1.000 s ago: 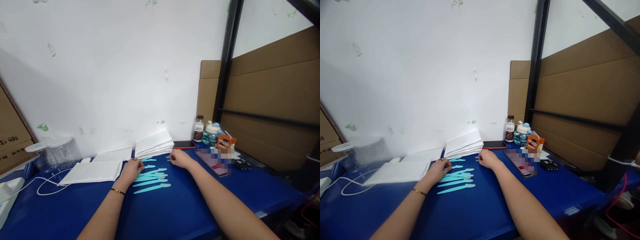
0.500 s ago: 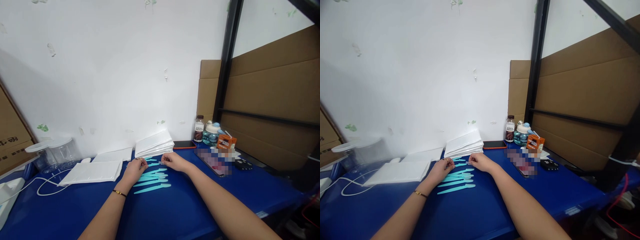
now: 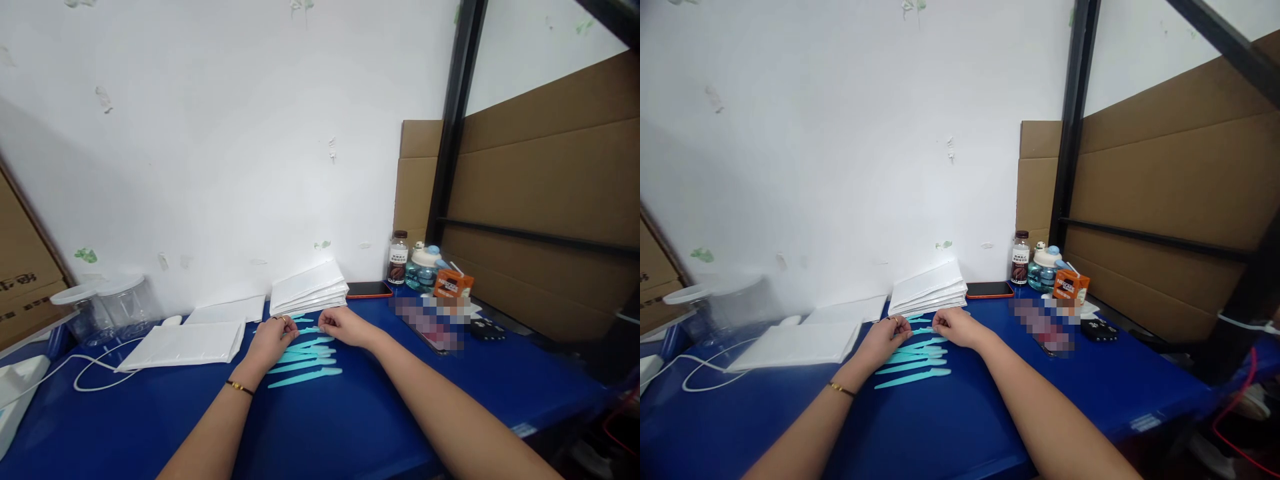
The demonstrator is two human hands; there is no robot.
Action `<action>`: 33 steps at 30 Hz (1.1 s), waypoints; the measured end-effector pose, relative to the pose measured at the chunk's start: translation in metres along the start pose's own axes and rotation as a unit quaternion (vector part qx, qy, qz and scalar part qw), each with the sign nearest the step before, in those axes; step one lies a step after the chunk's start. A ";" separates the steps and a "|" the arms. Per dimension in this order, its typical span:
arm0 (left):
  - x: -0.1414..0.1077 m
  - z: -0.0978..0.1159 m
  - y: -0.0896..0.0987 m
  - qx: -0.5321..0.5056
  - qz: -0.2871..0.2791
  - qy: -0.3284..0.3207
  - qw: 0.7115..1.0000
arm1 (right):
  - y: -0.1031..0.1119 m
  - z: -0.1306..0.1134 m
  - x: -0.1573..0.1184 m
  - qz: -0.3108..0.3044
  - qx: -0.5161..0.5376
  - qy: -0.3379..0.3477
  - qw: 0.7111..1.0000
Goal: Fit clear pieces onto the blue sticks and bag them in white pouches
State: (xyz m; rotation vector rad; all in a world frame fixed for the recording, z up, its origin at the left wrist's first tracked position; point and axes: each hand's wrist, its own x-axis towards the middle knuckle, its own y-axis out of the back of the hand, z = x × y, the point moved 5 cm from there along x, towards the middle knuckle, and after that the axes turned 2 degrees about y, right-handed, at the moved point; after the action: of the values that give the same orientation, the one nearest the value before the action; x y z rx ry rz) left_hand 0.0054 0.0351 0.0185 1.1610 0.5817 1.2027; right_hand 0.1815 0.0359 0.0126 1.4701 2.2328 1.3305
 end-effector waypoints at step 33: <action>0.003 -0.018 -0.011 0.140 0.019 0.013 0.990 | 0.009 0.038 0.004 0.009 -0.265 -0.061 0.962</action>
State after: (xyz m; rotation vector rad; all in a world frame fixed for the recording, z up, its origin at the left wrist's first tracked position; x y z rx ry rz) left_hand -0.0049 0.0452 0.0023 1.3986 0.7686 1.1953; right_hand 0.2064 0.0624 -0.0022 1.3250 1.6114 1.6240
